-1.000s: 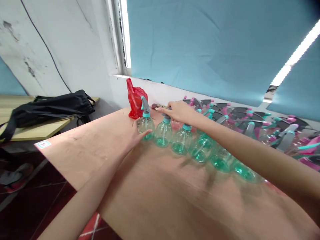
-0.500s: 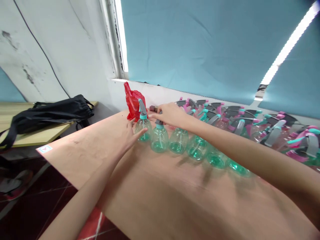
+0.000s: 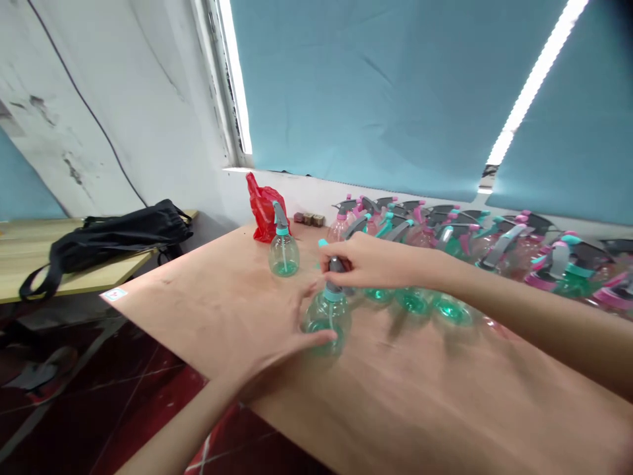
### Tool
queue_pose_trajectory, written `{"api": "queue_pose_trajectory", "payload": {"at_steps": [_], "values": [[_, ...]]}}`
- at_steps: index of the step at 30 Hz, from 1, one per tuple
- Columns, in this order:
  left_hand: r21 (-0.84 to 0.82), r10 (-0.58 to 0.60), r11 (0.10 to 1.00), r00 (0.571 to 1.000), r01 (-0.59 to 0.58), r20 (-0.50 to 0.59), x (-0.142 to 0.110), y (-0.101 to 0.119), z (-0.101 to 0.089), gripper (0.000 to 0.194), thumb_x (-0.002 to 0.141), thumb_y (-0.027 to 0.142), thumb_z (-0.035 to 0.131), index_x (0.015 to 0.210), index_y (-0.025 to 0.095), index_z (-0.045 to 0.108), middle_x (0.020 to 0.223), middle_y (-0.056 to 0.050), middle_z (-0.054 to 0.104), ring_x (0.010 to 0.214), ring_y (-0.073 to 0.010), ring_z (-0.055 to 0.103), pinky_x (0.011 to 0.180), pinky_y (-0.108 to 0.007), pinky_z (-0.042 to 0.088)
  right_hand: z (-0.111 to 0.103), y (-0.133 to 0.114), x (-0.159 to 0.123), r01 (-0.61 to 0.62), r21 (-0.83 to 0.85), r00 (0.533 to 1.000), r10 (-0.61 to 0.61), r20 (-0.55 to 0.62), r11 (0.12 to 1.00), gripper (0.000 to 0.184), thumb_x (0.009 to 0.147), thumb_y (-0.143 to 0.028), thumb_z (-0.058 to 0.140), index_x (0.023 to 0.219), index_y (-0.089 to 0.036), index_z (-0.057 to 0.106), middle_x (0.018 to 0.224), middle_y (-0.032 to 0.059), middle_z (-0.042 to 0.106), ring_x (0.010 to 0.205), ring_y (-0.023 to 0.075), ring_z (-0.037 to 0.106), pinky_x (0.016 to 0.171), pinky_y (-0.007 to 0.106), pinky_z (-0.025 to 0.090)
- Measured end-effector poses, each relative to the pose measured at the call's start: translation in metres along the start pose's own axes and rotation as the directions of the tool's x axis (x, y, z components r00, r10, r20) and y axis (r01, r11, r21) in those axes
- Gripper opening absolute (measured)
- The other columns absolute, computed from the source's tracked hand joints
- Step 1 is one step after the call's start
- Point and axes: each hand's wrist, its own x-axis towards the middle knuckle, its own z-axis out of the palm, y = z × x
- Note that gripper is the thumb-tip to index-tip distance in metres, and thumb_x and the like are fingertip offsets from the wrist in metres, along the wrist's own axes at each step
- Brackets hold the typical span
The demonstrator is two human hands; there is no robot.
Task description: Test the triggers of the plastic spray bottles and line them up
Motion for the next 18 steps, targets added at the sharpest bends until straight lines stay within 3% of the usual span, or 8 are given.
{"api": "queue_pose_trajectory", "payload": {"at_steps": [4,9,12,15,18], "values": [[-0.038,0.094,0.995,0.987,-0.090,0.129,-0.011,0.033,0.027,0.074,0.076,0.045,0.073,0.140,0.034,0.038,0.142,-0.001,0.048,0.131,-0.0337,0.042,0.111,-0.050,0.032,0.001,-0.006,-0.042,-0.023,-0.050,0.999,0.021,-0.045,0.998,0.019,0.089,-0.026,0.050,0.103,-0.023,0.062,0.056,-0.0060,0.056,0.047,0.0091,0.048,0.050,0.023,0.034],[-0.119,0.142,0.986,0.965,-0.118,0.219,-0.003,0.059,0.058,0.079,0.073,0.042,0.078,0.140,0.030,0.038,0.138,-0.007,0.051,0.126,-0.0358,0.047,0.104,-0.053,0.039,-0.001,0.007,-0.104,-0.219,0.042,0.967,0.222,-0.121,0.975,0.070,0.084,-0.060,0.053,0.143,-0.030,0.033,0.075,-0.0015,0.060,0.060,0.0155,0.057,0.053,0.026,0.040],[-0.242,0.201,0.960,0.944,-0.138,0.260,0.006,0.068,0.079,0.078,0.072,0.042,0.080,0.138,0.028,0.041,0.139,-0.006,0.050,0.129,-0.0355,0.043,0.106,-0.051,0.036,0.001,0.027,-0.147,-0.251,0.160,0.947,0.277,-0.166,0.955,0.080,0.079,-0.060,0.060,0.146,-0.033,0.024,0.107,0.0055,0.063,0.084,0.0209,0.063,0.066,0.031,0.048],[-0.393,0.262,0.909,0.926,-0.141,0.273,0.014,0.073,0.105,0.075,0.071,0.040,0.082,0.135,0.027,0.045,0.138,-0.006,0.051,0.128,-0.0341,0.044,0.105,-0.047,0.037,0.012,0.047,-0.184,-0.302,0.241,0.916,0.351,-0.196,0.922,0.088,0.071,-0.055,0.072,0.144,-0.030,0.029,0.123,0.0082,0.060,0.107,0.0263,0.059,0.086,0.041,0.049],[-0.443,0.274,0.888,0.917,-0.125,0.290,0.019,0.079,0.134,0.082,0.067,0.043,0.085,0.136,0.028,0.042,0.135,-0.008,0.053,0.124,-0.0352,0.048,0.103,-0.050,0.039,0.029,0.060,-0.207,-0.299,0.344,0.897,0.385,-0.216,0.890,0.083,0.068,-0.049,0.077,0.138,-0.025,0.039,0.136,0.0114,0.052,0.119,0.0285,0.053,0.096,0.044,0.046]]}}
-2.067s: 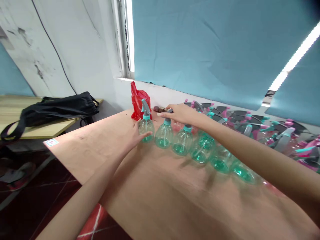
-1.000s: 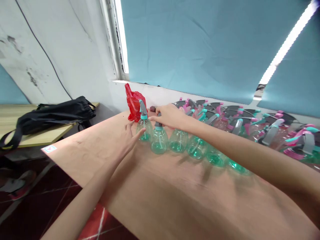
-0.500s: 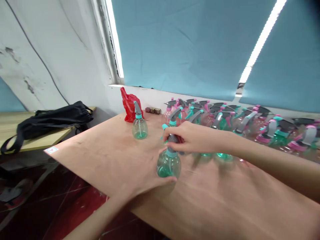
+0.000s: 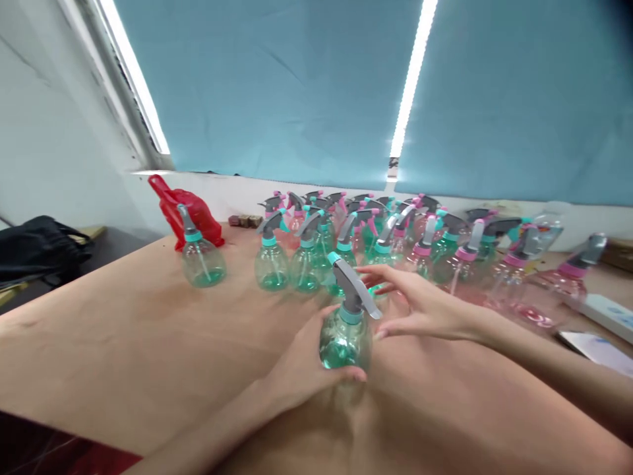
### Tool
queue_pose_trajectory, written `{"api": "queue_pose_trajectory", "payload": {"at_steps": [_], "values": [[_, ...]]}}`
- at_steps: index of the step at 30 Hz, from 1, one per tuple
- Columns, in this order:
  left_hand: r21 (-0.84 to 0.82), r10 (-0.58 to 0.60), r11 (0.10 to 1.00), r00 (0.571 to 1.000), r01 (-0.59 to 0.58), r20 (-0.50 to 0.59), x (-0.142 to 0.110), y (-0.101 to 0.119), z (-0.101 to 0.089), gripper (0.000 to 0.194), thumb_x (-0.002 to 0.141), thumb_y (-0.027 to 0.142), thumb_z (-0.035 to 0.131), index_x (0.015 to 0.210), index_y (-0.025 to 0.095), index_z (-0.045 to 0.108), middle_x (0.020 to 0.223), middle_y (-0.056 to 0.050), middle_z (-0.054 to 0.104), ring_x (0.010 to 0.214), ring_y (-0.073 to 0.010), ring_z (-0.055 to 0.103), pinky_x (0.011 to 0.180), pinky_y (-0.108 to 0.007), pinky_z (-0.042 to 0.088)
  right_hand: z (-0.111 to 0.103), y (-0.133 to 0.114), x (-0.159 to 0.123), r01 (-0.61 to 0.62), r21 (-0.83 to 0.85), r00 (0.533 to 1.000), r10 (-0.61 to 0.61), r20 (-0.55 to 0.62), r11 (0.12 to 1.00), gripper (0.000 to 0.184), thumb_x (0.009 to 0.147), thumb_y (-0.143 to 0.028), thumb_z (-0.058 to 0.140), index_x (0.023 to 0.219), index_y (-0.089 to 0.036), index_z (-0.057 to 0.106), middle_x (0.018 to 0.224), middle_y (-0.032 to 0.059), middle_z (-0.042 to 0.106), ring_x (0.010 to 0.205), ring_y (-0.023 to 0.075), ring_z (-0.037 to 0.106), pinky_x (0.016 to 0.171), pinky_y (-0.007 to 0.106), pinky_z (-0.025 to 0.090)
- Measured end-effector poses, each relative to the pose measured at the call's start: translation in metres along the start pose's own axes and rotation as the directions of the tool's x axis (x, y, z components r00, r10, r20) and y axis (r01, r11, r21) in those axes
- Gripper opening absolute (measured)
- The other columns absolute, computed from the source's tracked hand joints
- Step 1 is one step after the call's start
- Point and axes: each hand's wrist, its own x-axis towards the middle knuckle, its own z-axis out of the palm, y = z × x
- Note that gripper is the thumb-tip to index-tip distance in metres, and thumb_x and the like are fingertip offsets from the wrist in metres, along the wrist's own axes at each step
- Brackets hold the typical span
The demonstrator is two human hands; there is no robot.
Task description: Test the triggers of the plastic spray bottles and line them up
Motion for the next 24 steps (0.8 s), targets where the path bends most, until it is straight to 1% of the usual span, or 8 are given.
{"api": "queue_pose_trajectory", "payload": {"at_steps": [2,5,7,11,15,17,19,24], "values": [[0.014,-0.018,1.000,1.000,0.018,0.010,0.010,-0.003,0.017,0.090,0.064,0.045,0.087,0.138,0.028,0.039,0.135,-0.010,0.052,0.124,-0.0373,0.048,0.102,-0.054,0.038,0.007,0.010,-0.008,0.011,0.107,0.999,-0.006,-0.049,0.994,0.071,0.070,-0.042,0.078,0.131,-0.024,0.046,0.131,0.0094,0.056,0.117,0.0265,0.055,0.096,0.043,0.046],[0.064,0.012,0.998,1.000,-0.013,0.018,0.027,-0.001,0.042,0.095,0.061,0.046,0.087,0.140,0.028,0.037,0.142,-0.012,0.045,0.130,-0.0403,0.040,0.105,-0.058,0.033,0.013,0.018,-0.017,0.014,0.259,0.992,0.020,-0.127,0.966,0.057,0.074,-0.034,0.075,0.124,-0.026,0.049,0.110,0.0041,0.063,0.093,0.0205,0.064,0.080,0.036,0.053],[0.073,0.051,0.996,0.998,-0.054,0.039,0.039,0.002,0.056,0.094,0.063,0.046,0.086,0.140,0.029,0.036,0.145,-0.010,0.040,0.133,-0.0395,0.035,0.107,-0.057,0.030,0.012,0.020,-0.023,0.019,0.301,0.974,0.051,-0.221,0.953,0.051,0.077,-0.034,0.072,0.122,-0.027,0.050,0.103,0.0025,0.062,0.084,0.0179,0.063,0.074,0.033,0.053],[0.062,0.091,0.994,0.995,-0.094,0.052,0.060,0.004,0.079,0.092,0.063,0.043,0.086,0.138,0.031,0.035,0.143,-0.006,0.042,0.132,-0.0351,0.038,0.107,-0.051,0.035,0.001,0.020,-0.035,-0.048,0.326,0.920,0.168,-0.353,0.944,0.041,0.079,-0.040,0.069,0.114,-0.025,0.054,0.096,0.0020,0.059,0.085,0.0186,0.059,0.075,0.034,0.050],[0.100,0.109,0.988,0.992,-0.115,0.064,0.078,0.002,0.098,0.098,0.064,0.048,0.085,0.142,0.029,0.028,0.142,-0.009,0.044,0.131,-0.0362,0.039,0.106,-0.053,0.036,-0.009,0.022,-0.043,-0.087,0.465,0.902,0.268,-0.339,0.881,0.031,0.084,-0.042,0.063,0.109,-0.026,0.054,0.099,0.0020,0.057,0.087,0.0183,0.057,0.079,0.036,0.050],[0.118,0.110,0.986,0.990,-0.120,0.088,0.085,0.001,0.105,0.102,0.066,0.053,0.082,0.145,0.028,0.022,0.141,-0.011,0.043,0.131,-0.0380,0.039,0.105,-0.055,0.037,-0.011,0.027,-0.045,-0.086,0.512,0.898,0.289,-0.331,0.855,0.028,0.086,-0.040,0.061,0.109,-0.026,0.054,0.100,0.0019,0.056,0.085,0.0174,0.056,0.083,0.038,0.050],[0.130,0.125,0.982,0.986,-0.139,0.110,0.090,0.001,0.107,0.102,0.067,0.056,0.080,0.145,0.029,0.021,0.143,-0.011,0.041,0.132,-0.0385,0.037,0.105,-0.055,0.037,-0.012,0.034,-0.046,-0.079,0.509,0.899,0.283,-0.336,0.857,0.025,0.087,-0.038,0.059,0.109,-0.026,0.054,0.091,0.0006,0.055,0.076,0.0157,0.054,0.082,0.039,0.049],[0.209,0.153,0.957,0.963,-0.201,0.223,0.091,-0.005,0.095,0.109,0.065,0.056,0.082,0.147,0.030,0.016,0.149,-0.009,0.034,0.133,-0.0357,0.036,0.108,-0.049,0.034,-0.013,0.051,-0.047,0.029,0.342,0.898,0.125,-0.421,0.939,0.019,0.088,-0.023,0.054,0.105,-0.030,0.056,0.074,-0.0033,0.049,0.065,0.0141,0.048,0.063,0.030,0.045]]}}
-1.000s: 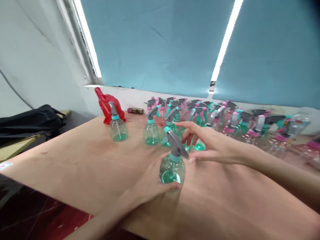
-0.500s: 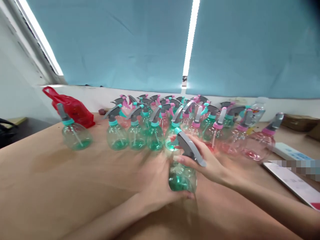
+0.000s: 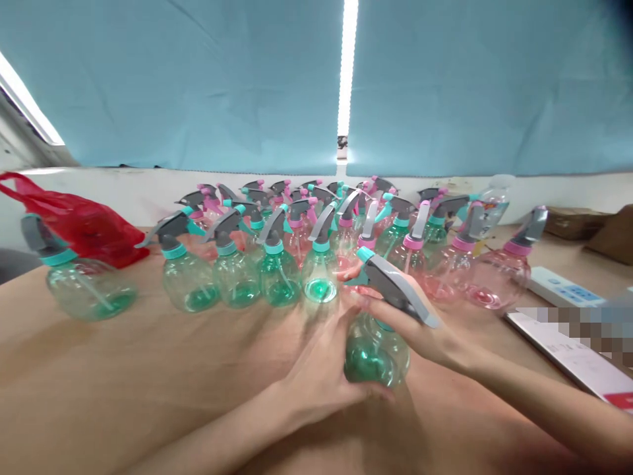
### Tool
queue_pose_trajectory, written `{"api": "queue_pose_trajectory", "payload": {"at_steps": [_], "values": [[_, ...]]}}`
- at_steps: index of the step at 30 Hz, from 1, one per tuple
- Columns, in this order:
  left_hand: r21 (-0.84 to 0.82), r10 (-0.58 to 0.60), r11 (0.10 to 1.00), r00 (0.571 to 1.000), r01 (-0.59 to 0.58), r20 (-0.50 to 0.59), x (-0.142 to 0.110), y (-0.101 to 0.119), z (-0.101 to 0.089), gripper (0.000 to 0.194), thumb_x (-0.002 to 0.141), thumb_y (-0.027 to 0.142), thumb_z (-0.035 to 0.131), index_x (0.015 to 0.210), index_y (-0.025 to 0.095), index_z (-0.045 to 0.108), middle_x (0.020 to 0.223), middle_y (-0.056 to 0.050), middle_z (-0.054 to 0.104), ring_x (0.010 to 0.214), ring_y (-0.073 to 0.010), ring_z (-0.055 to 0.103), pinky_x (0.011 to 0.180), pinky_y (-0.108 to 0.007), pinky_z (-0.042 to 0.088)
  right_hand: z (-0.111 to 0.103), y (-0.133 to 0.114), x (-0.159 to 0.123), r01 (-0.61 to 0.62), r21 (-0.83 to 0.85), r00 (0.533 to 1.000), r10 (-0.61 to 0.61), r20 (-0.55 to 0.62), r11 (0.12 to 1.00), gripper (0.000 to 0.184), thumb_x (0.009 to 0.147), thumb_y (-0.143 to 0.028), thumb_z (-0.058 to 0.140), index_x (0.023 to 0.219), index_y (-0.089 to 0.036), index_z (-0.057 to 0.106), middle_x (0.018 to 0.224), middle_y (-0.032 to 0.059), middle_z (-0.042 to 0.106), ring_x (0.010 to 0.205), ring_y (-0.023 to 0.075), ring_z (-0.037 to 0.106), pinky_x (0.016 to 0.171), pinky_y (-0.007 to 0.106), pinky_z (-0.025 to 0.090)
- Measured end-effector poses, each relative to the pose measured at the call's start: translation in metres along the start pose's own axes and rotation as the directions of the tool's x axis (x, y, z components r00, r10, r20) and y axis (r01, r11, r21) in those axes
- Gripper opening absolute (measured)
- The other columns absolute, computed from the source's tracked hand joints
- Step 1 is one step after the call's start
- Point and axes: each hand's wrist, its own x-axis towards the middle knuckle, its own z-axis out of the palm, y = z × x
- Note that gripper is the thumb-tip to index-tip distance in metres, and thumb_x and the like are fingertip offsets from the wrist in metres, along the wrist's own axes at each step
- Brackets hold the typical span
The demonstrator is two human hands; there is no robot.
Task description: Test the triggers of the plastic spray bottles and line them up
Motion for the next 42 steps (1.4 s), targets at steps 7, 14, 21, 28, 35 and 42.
{"api": "queue_pose_trajectory", "payload": {"at_steps": [7,14,21,28,35,42], "values": [[0.303,-0.108,0.952,0.971,0.040,0.214,-0.021,-0.018,-0.021,0.094,0.075,0.062,0.070,0.148,0.022,0.026,0.145,-0.014,0.039,0.132,-0.0355,0.034,0.108,-0.053,0.030,-0.013,0.011,0.009,0.014,-0.035,0.999,-0.015,-0.030,0.999,0.025,0.082,-0.009,0.049,0.096,-0.028,0.058,0.069,-0.0049,0.043,0.055,0.0108,0.039,0.054,0.026,0.036],[0.373,-0.151,0.926,0.958,0.052,0.243,-0.021,-0.017,-0.022,0.080,0.082,0.062,0.061,0.145,0.020,0.032,0.146,-0.015,0.038,0.134,-0.0342,0.031,0.108,-0.053,0.029,-0.022,0.020,0.013,-0.028,-0.028,0.999,0.028,0.024,0.999,0.028,0.081,-0.015,0.052,0.105,-0.025,0.061,0.074,-0.0017,0.052,0.060,0.0135,0.044,0.057,0.028,0.039],[0.399,-0.112,0.917,0.970,0.017,0.216,-0.022,-0.021,-0.021,0.068,0.087,0.054,0.059,0.143,0.022,0.036,0.146,-0.014,0.040,0.133,-0.0346,0.034,0.105,-0.054,0.033,-0.021,0.017,0.011,-0.069,-0.046,0.997,0.070,0.020,0.997,0.028,0.082,-0.019,0.053,0.106,-0.030,0.062,0.076,-0.0013,0.057,0.061,0.0158,0.050,0.057,0.031,0.043],[0.430,-0.053,0.902,0.982,-0.029,0.179,-0.023,-0.028,-0.018,0.061,0.091,0.050,0.054,0.143,0.022,0.037,0.145,-0.012,0.042,0.131,-0.0335,0.037,0.105,-0.051,0.035,-0.020,0.013,0.016,0.023,0.018,1.000,-0.023,-0.001,1.000,0.016,0.084,-0.022,0.056,0.100,-0.024,0.059,0.101,0.0033,0.063,0.086,0.0194,0.060,0.076,0.035,0.048],[0.460,-0.037,0.887,0.984,-0.048,0.174,-0.024,-0.031,-0.017,0.059,0.093,0.049,0.052,0.144,0.024,0.035,0.145,-0.010,0.041,0.132,-0.0324,0.036,0.105,-0.050,0.035,-0.021,0.012,0.015,-0.007,-0.053,1.000,0.008,0.018,0.999,0.012,0.089,-0.030,0.056,0.080,-0.023,0.053,0.067,-0.0047,0.047,0.059,0.0107,0.042,0.059,0.027,0.040],[0.465,-0.028,0.883,0.985,-0.054,0.168,-0.024,-0.031,-0.017,0.058,0.094,0.048,0.051,0.144,0.025,0.034,0.146,-0.010,0.041,0.132,-0.0322,0.037,0.105,-0.050,0.035,-0.023,0.008,0.015,-0.040,-0.095,0.998,0.043,0.037,0.995,0.023,0.089,-0.033,0.054,0.071,-0.022,0.046,0.064,-0.0045,0.042,0.059,0.0105,0.039,0.056,0.027,0.035]]}}
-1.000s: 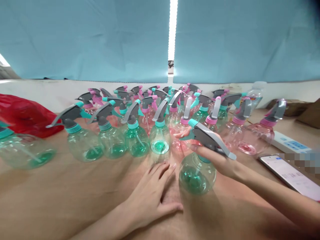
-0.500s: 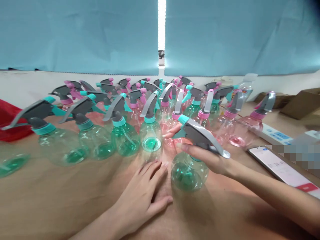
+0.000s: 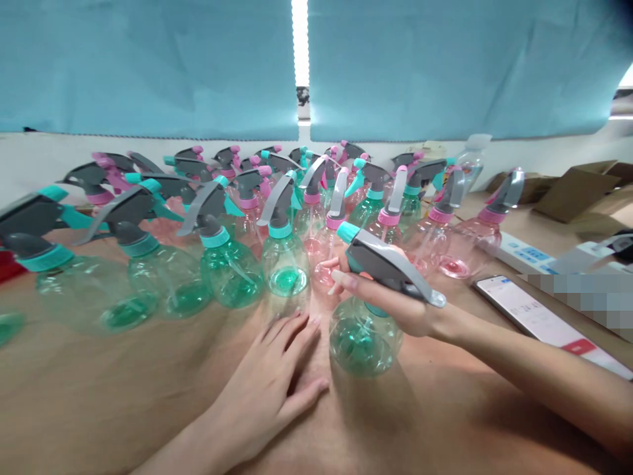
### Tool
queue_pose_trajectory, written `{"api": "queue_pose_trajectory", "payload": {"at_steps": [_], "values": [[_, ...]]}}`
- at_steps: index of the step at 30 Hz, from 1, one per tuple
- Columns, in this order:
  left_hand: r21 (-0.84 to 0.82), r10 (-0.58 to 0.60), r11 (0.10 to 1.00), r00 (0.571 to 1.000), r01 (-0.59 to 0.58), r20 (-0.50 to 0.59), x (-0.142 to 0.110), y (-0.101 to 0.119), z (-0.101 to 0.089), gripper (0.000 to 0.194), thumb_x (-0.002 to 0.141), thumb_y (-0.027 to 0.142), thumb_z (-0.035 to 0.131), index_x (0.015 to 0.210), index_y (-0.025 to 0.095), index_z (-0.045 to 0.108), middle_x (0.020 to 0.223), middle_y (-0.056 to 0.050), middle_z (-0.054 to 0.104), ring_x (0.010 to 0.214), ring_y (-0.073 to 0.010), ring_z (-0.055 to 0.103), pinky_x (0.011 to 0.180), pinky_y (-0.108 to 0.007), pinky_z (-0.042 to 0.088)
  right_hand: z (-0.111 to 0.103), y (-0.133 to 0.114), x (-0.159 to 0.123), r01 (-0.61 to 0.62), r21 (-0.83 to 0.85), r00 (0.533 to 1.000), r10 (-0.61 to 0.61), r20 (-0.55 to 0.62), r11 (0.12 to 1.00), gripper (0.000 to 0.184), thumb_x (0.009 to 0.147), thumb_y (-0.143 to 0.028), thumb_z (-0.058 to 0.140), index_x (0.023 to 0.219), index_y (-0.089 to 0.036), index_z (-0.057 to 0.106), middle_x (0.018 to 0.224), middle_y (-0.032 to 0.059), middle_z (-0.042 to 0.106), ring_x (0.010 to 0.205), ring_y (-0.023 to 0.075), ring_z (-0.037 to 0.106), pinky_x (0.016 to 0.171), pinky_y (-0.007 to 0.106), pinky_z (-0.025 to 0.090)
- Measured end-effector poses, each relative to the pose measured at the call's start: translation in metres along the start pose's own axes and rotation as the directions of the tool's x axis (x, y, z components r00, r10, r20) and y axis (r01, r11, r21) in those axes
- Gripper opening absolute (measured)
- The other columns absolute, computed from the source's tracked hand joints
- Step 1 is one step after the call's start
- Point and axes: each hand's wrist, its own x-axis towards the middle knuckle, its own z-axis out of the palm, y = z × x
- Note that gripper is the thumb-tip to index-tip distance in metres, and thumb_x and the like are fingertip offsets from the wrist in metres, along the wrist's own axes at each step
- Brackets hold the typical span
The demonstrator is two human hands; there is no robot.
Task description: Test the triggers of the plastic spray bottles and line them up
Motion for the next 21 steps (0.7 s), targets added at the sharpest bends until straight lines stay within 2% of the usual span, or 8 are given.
{"api": "queue_pose_trajectory", "payload": {"at_steps": [4,7,9,11,13,16,21], "values": [[-0.002,0.001,1.000,1.000,-0.001,-0.006,0.001,0.001,-0.002,0.057,0.093,0.046,0.052,0.144,0.026,0.035,0.144,-0.009,0.043,0.131,-0.0320,0.039,0.105,-0.049,0.037,0.000,-0.001,-0.001,-0.035,0.002,0.999,0.035,0.004,0.999,0.022,0.089,-0.033,0.055,0.071,-0.022,0.048,0.063,-0.0047,0.042,0.057,0.0104,0.039,0.055,0.027,0.036],[-0.012,-0.003,1.000,1.000,0.003,-0.007,0.001,0.001,-0.002,0.057,0.092,0.045,0.054,0.143,0.026,0.036,0.143,-0.009,0.045,0.130,-0.0322,0.040,0.104,-0.049,0.038,0.001,0.002,-0.001,-0.022,0.055,1.000,0.022,-0.004,0.998,0.011,0.089,-0.035,0.055,0.086,-0.024,0.056,0.068,-0.0040,0.049,0.058,0.0115,0.046,0.061,0.029,0.043],[-0.013,-0.002,1.000,1.000,0.001,-0.014,0.001,0.001,-0.002,0.059,0.092,0.046,0.054,0.144,0.026,0.035,0.144,-0.009,0.044,0.130,-0.0323,0.040,0.104,-0.049,0.038,0.002,0.005,-0.001,-0.017,0.073,1.000,0.018,-0.014,0.997,0.013,0.088,-0.033,0.057,0.098,-0.025,0.059,0.072,-0.0034,0.054,0.062,0.0133,0.052,0.067,0.032,0.048],[-0.010,-0.003,1.000,1.000,0.003,-0.009,0.001,0.001,-0.001,0.060,0.092,0.046,0.054,0.145,0.025,0.033,0.144,-0.010,0.043,0.130,-0.0321,0.039,0.104,-0.049,0.037,0.004,0.006,-0.001,-0.017,0.101,1.000,0.019,-0.017,0.995,0.020,0.087,-0.029,0.059,0.107,-0.026,0.060,0.082,-0.0012,0.062,0.071,0.0153,0.060,0.077,0.036,0.052],[-0.010,-0.006,1.000,1.000,0.006,0.000,0.001,0.002,-0.001,0.060,0.093,0.045,0.053,0.145,0.023,0.033,0.145,-0.010,0.042,0.131,-0.0317,0.038,0.105,-0.049,0.036,0.007,0.006,-0.001,0.003,0.161,1.000,0.001,-0.024,0.987,0.025,0.087,-0.025,0.059,0.112,-0.025,0.060,0.103,0.0019,0.065,0.088,0.0171,0.064,0.088,0.038,0.053],[-0.019,-0.013,1.000,1.000,0.013,0.007,0.001,0.002,-0.002,0.061,0.093,0.045,0.054,0.145,0.025,0.032,0.145,-0.009,0.042,0.131,-0.0316,0.038,0.105,-0.049,0.036,0.009,0.005,-0.002,0.026,0.226,0.999,-0.020,-0.029,0.974,0.030,0.086,-0.022,0.059,0.116,-0.025,0.058,0.126,0.0036,0.059,0.114,0.0197,0.059,0.095,0.037,0.052],[-0.028,-0.015,0.999,1.000,0.015,0.011,0.002,0.004,-0.004,0.060,0.093,0.043,0.054,0.146,0.025,0.031,0.145,-0.009,0.043,0.131,-0.0316,0.039,0.106,-0.049,0.036,0.010,0.007,-0.002,0.036,0.236,0.999,-0.031,-0.025,0.971,0.033,0.085,-0.017,0.057,0.117,-0.026,0.057,0.128,0.0036,0.059,0.120,0.0200,0.056,0.093,0.037,0.054]]}}
